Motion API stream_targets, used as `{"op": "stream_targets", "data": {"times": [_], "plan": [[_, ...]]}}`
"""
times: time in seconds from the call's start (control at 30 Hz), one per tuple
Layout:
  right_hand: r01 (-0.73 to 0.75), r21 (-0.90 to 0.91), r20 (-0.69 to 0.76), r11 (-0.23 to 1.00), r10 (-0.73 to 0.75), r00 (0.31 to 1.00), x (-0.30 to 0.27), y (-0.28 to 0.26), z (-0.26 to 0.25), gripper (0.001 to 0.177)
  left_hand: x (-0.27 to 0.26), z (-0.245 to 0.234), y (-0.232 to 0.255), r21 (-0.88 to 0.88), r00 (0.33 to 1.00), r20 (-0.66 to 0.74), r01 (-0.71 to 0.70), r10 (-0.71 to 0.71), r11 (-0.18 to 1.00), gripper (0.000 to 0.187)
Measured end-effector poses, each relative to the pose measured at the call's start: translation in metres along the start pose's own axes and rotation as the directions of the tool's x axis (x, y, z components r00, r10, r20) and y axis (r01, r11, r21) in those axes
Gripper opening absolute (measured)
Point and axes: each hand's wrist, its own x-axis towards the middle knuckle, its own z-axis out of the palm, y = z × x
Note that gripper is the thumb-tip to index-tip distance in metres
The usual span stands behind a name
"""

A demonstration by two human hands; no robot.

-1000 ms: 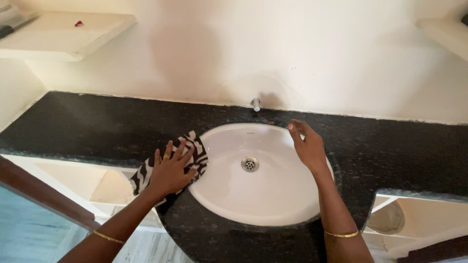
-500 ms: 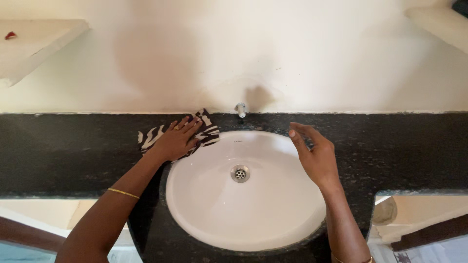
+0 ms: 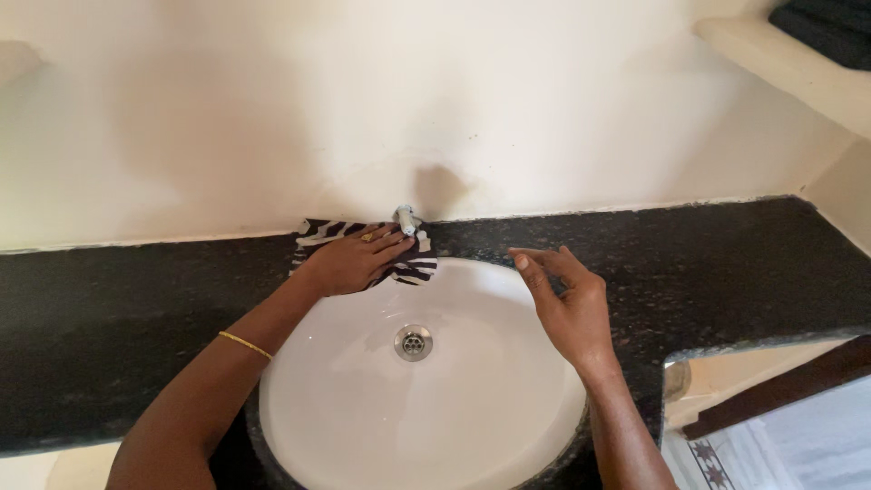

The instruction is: The person wipes the interior of a white ceramic sink and the surrounding black granite countertop using a patterned cloth. The person repeatedly wipes the sink basin, faucet, and countertop surfaces.

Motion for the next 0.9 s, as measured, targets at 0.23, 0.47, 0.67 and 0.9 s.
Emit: {"op": "stream_targets", "data": {"times": [0.23,0.47,0.67,0.9], "plan": [[0.013,-0.012,-0.027,1.000,-0.013,1.000,0.001,-0.004,-0.008,0.031,0.028,0.005,0.023,0.090,0.991,-0.063,-0.108,0.114,0.990,0.063],[-0.024,0.054,-0.192,0.998,0.034,0.981,-0.003,-0.004,-0.023,0.030,0.101,0.028,0.072,0.055,0.958,-0.265,-0.095,0.106,0.994,0.058],[0.048,0.185,-0.303,0.982,0.011,0.953,-0.009,-0.008,-0.039,0.029,0.166,0.031,0.149,-0.170,0.971,-0.236,0.008,-0.048,0.985,0.056],[0.077,0.288,-0.388,0.955,0.043,0.920,-0.014,-0.008,-0.062,0.031,0.207,0.036,0.251,-0.337,0.981,-0.189,-0.104,0.041,0.936,0.060]]}}
